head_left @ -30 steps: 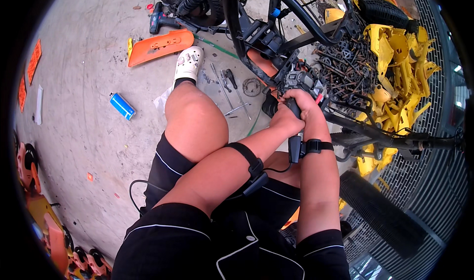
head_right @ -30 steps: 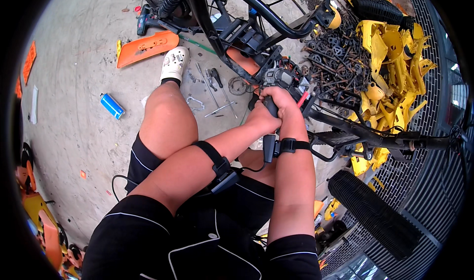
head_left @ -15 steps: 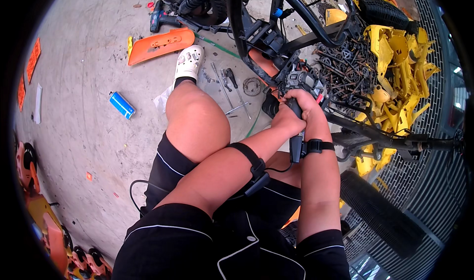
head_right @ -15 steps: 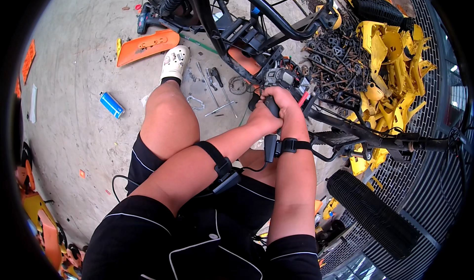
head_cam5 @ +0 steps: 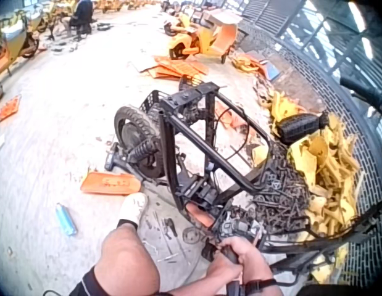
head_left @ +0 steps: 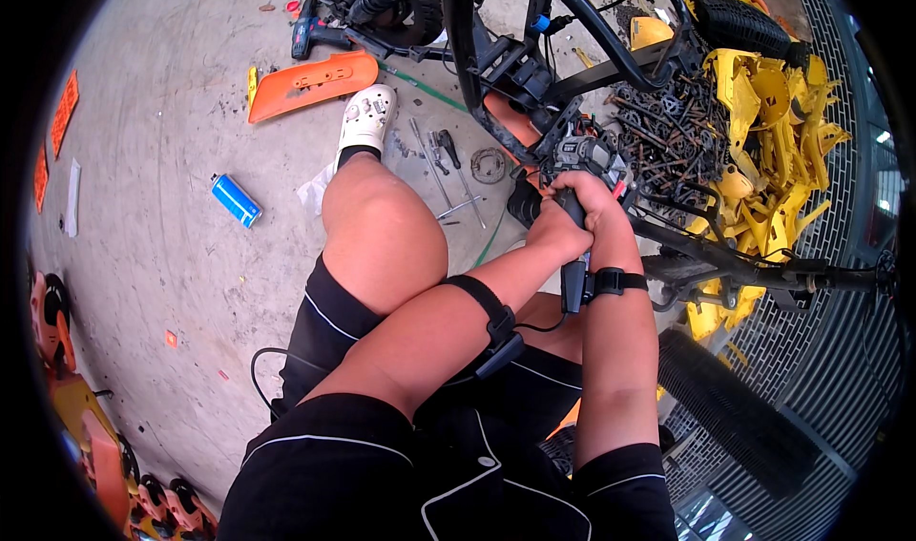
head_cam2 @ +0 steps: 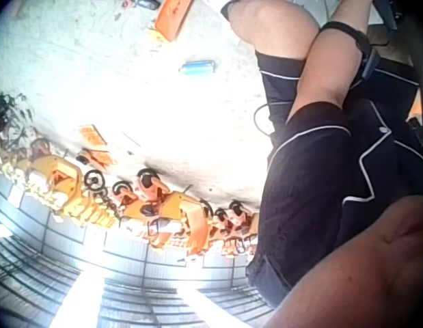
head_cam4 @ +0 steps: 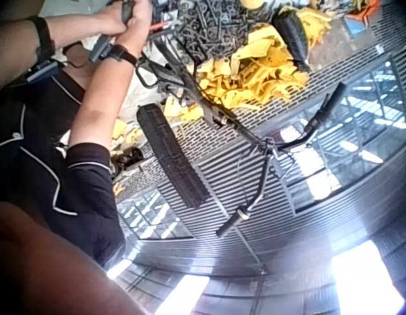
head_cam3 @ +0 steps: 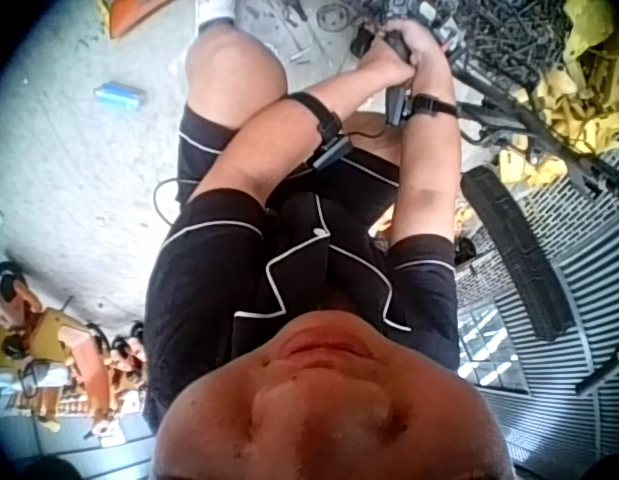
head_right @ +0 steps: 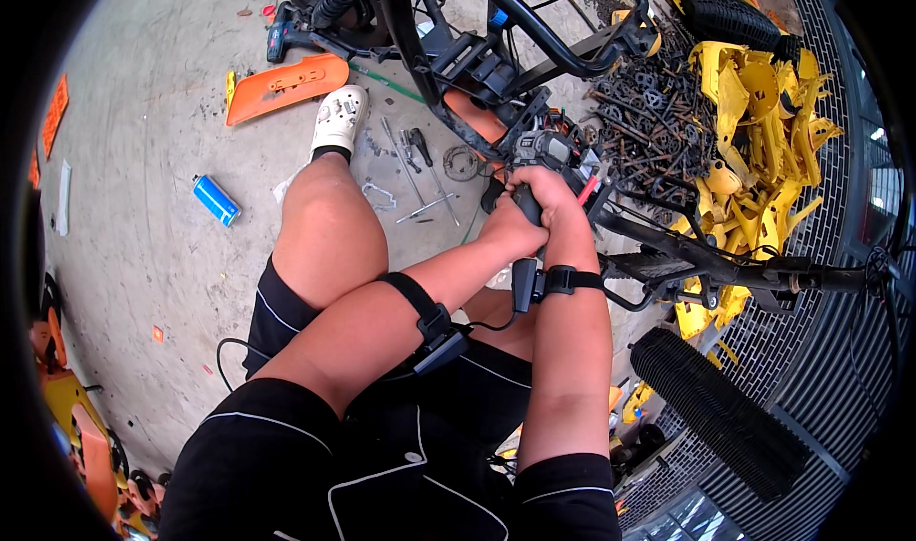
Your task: The person uses a power screwdriver to fasten components and electrical wires to a black motorcycle frame while sitting on the floor.
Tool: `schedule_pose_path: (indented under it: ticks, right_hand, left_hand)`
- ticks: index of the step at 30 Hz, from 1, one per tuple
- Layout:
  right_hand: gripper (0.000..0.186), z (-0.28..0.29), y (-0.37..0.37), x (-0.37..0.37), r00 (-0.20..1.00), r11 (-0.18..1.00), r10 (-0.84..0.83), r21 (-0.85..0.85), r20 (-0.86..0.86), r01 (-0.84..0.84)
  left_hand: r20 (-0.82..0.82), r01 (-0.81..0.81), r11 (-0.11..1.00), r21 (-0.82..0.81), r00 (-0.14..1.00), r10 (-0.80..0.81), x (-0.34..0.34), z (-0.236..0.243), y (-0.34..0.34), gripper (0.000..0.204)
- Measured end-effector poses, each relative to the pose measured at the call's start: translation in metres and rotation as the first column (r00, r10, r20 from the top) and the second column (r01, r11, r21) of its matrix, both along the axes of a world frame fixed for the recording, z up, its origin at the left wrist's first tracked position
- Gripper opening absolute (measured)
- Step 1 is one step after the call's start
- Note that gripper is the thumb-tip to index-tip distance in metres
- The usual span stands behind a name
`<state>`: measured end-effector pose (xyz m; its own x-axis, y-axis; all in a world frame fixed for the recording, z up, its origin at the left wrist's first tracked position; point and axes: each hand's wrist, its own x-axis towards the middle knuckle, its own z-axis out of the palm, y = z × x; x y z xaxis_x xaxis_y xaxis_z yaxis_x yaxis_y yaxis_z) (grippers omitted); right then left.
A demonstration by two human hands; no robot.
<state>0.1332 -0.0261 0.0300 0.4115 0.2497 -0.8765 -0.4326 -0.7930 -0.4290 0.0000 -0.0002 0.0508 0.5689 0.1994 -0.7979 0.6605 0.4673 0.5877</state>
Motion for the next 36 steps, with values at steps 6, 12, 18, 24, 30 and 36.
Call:
schedule_pose_path:
  ticks: [6,12,18,24,30,36]
  right_hand:
    - [0.012,-0.0019,-0.0019,0.0002,1.000,1.000,-0.009,-0.001,0.009,0.009]
    - [0.012,-0.0017,-0.0006,-0.0013,1.000,1.000,0.015,0.005,0.005,-0.015]
    - [0.012,0.0032,0.0019,-0.0047,1.000,1.000,0.019,-0.008,0.008,-0.019]
    - [0.011,0.0024,0.0013,-0.0042,0.999,1.000,0.031,-0.007,0.020,-0.031]
    - [0.011,0.0005,0.0018,-0.0055,1.000,1.000,0.012,-0.009,0.020,-0.012]
    - [0.013,0.0014,-0.0004,-0.0051,1.000,1.000,-0.001,0.023,0.018,0.000]
  left_hand:
    - [0.000,0.009,1.000,-0.018,1.000,-0.009,-0.0014,0.0014,0.0013,0.096]
    - [0.002,-0.017,1.000,-0.001,1.000,0.017,-0.0023,0.0005,-0.0004,0.098]
    - [0.002,-0.021,1.000,-0.009,1.000,0.021,-0.0018,-0.0016,-0.0016,0.101]
    - [0.004,-0.018,1.000,-0.021,1.000,0.018,-0.0028,-0.0005,-0.0017,0.102]
    - [0.001,-0.041,0.998,-0.047,0.999,0.041,-0.0039,-0.0010,-0.0016,0.101]
    - [-0.005,-0.043,0.997,-0.057,0.999,0.043,-0.0020,-0.0022,-0.0037,0.093]
